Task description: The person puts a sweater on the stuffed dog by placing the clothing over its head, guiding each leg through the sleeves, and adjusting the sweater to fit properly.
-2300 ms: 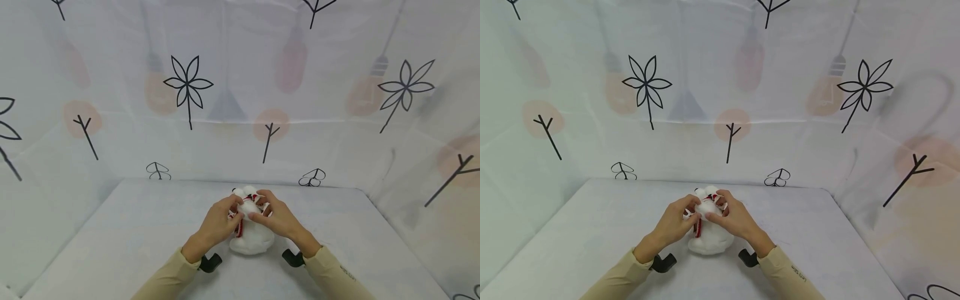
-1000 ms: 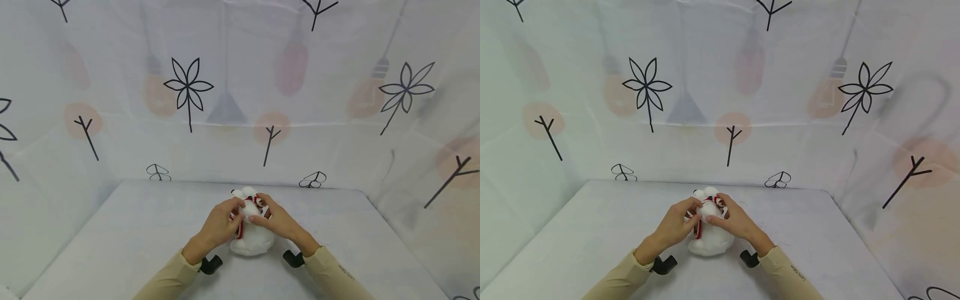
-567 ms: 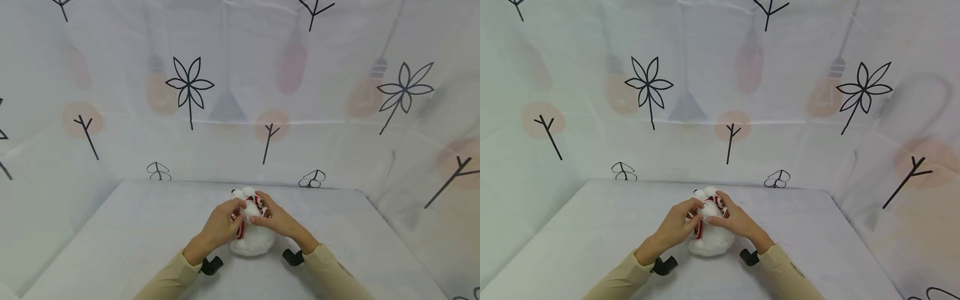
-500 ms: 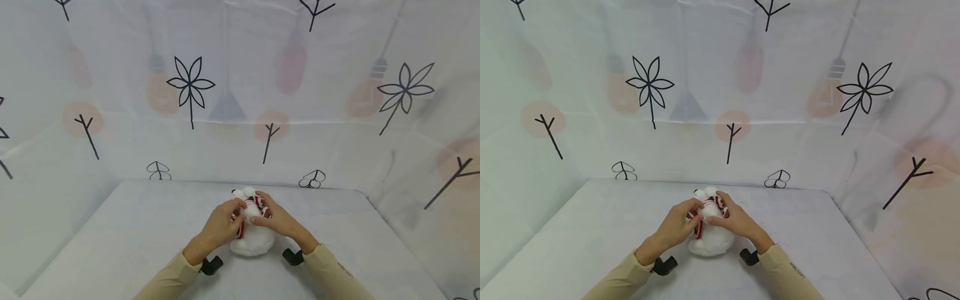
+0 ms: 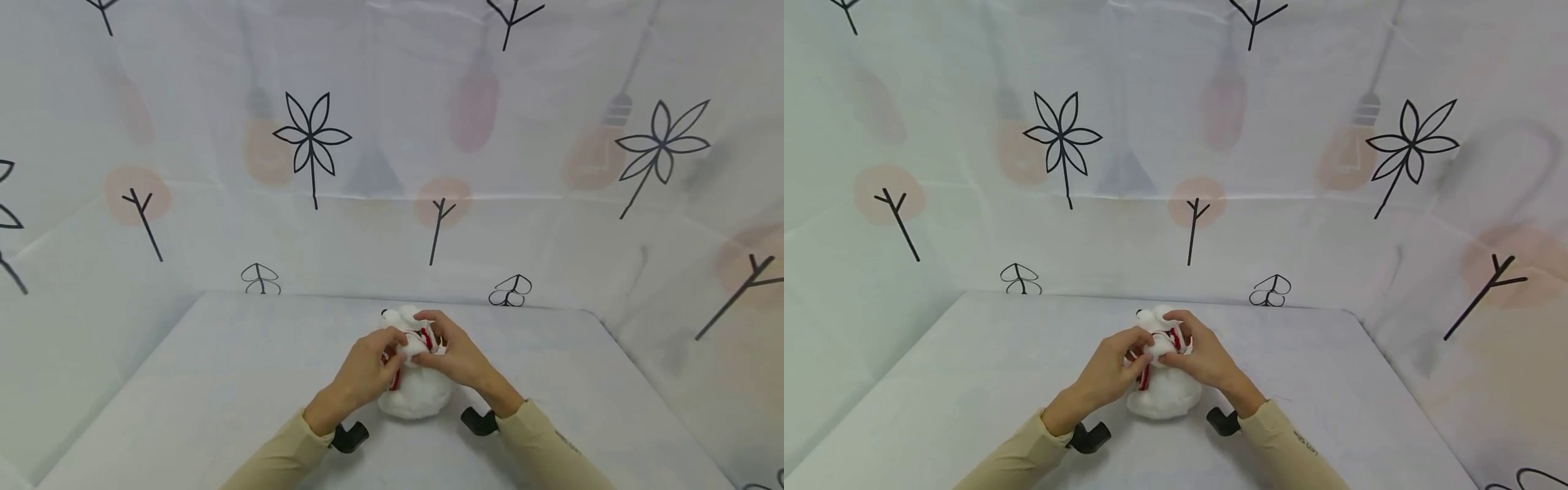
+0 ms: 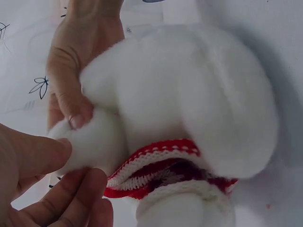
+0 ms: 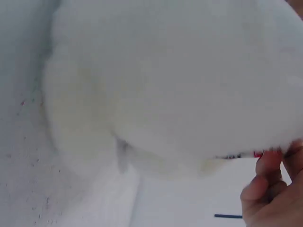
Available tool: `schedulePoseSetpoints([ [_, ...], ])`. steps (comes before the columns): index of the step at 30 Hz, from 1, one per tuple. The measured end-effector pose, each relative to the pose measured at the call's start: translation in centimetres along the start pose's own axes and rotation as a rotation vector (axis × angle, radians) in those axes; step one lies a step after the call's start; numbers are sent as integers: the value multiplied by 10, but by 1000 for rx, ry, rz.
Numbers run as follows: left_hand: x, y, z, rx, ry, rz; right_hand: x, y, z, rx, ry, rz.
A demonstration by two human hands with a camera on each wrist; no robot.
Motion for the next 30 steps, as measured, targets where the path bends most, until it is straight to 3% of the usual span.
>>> schedulePoseSetpoints([
  [7, -1, -2, -4, -27, 85, -68, -6, -12, 47, 40, -94, 24],
  [11, -1, 0, -9, -34, 146, -54, -5, -13, 53, 43, -101, 105],
  [14, 0, 0, -12, -27, 174, -27, -5, -9, 44, 59, -99, 147],
  [17, 2, -2, -11, -53, 134, -17, -6, -7, 31, 75, -93, 165],
  [20, 3, -5, -5, -94, 40, -7, -6, -7, 23, 65, -79, 177],
  [23, 4, -4, -2, -119, -30, 34, -6, -9, 20, -14, -69, 177],
  [26, 5, -2, 0, -121, -47, 58, -5, -12, 17, -82, -26, 196],
  [30, 5, -1, -1, -110, -46, 26, -4, -13, 14, -120, 32, 246],
])
Point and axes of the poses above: each hand's wrist, its own x-axis towards the middle knuckle, its own y-axis out of the palm, z = x × y, the point moved 4 cm from there along x, towards the middle knuckle, and after that the axes turned 7 degrees about -x, right-handed, at the moved point
